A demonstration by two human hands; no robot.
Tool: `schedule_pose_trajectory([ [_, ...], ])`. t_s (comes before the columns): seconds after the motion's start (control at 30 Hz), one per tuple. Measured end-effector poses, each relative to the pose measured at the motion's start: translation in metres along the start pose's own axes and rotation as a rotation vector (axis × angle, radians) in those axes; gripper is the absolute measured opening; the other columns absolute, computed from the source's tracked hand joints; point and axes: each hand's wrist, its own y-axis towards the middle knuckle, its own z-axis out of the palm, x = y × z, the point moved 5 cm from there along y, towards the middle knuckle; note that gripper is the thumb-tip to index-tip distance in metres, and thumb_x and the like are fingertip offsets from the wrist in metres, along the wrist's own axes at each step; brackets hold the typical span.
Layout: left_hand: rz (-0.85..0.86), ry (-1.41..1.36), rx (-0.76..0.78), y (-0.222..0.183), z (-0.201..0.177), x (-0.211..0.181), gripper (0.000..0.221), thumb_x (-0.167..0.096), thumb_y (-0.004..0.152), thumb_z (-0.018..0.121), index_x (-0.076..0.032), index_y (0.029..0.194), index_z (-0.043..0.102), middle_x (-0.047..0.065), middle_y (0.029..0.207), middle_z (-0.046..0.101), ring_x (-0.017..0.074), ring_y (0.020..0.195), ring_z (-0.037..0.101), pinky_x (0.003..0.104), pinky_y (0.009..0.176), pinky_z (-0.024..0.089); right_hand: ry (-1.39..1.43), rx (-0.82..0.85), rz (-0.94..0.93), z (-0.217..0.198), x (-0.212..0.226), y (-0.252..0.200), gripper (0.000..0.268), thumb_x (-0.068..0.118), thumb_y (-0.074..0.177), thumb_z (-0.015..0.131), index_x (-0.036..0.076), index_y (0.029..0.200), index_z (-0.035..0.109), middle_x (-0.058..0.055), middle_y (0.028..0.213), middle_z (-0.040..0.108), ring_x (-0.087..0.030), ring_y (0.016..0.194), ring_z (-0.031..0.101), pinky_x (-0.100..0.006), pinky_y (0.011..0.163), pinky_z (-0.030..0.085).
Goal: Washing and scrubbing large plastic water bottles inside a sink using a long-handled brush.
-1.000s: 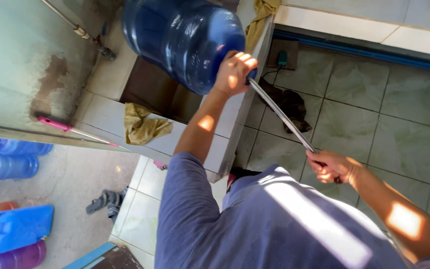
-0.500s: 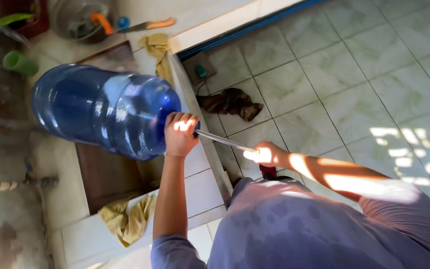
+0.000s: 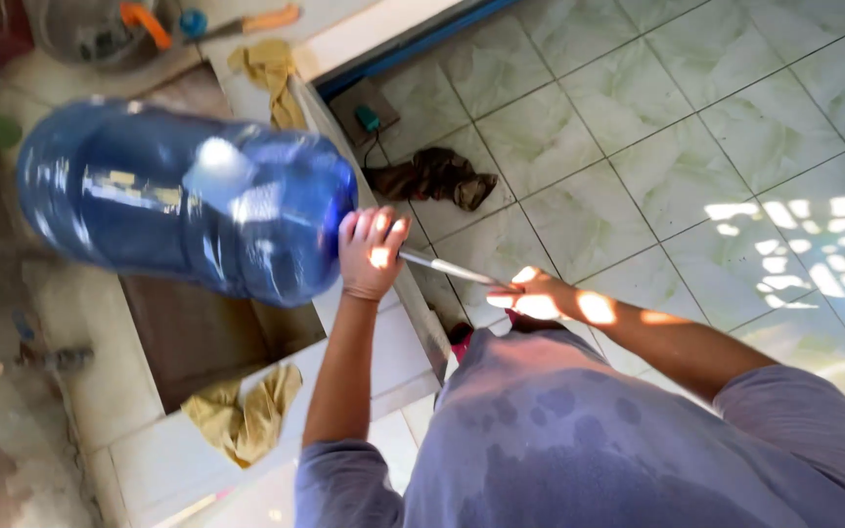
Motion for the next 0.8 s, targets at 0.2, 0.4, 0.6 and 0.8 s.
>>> schedule_pose_trajectory([
  [0.2, 0.073, 0.275, 0.023, 0.040, -0.037, -0.006, 0.070, -0.013, 0.055, 0.076, -0.016, 0.125, 0.070, 0.015, 0.119, 0.070, 0.0294, 0.111, 0.064, 0.043, 0.098, 0.042, -0.237, -0.019, -0.126, -0.040, 0.034, -0.020, 0.047, 0.048, 0.086, 0.076, 0.005, 0.070, 0.067, -0.006, 0.057, 0.058, -0.015, 0.051, 0.048, -0.038, 0.050, 0.041],
  [0.4, 0.006, 0.038, 0.126, 0.041, -0.024, -0.024, 0.053, -0.019, 0.046, 0.079, -0.011, 0.096, 0.064, 0.008, 0.093, 0.065, 0.0307, 0.096, 0.063, 0.048, 0.097, 0.043, 0.517, 0.750, 0.250, -0.029, -0.004, -0.012, 0.053, 0.050, 0.096, 0.073, 0.016, 0.063, 0.052, 0.005, 0.051, 0.047, -0.012, 0.041, 0.039, -0.032, 0.039, 0.028],
  [0.6, 0.145, 0.110, 0.119, 0.040, 0.018, -0.028, 0.040, -0.015, 0.058, 0.075, -0.014, 0.095, 0.062, 0.004, 0.094, 0.062, 0.0271, 0.098, 0.061, 0.041, 0.095, 0.044, -0.758, -0.380, -0.603, -0.110, 0.033, 0.012, 0.036, 0.043, 0.099, 0.064, 0.011, 0.085, 0.071, -0.010, 0.060, 0.061, -0.025, 0.048, 0.051, -0.041, 0.047, 0.042],
  [0.8, 0.145, 0.003, -0.049, 0.039, 0.019, -0.023, 0.028, -0.013, 0.072, 0.072, -0.015, 0.097, 0.062, 0.001, 0.092, 0.059, 0.0244, 0.093, 0.059, 0.038, 0.091, 0.043, -0.184, 0.140, 0.027, -0.071, -0.042, 0.032, 0.058, 0.053, 0.096, 0.071, 0.000, 0.076, 0.057, -0.009, 0.055, 0.051, -0.020, 0.047, 0.045, -0.043, 0.045, 0.036],
])
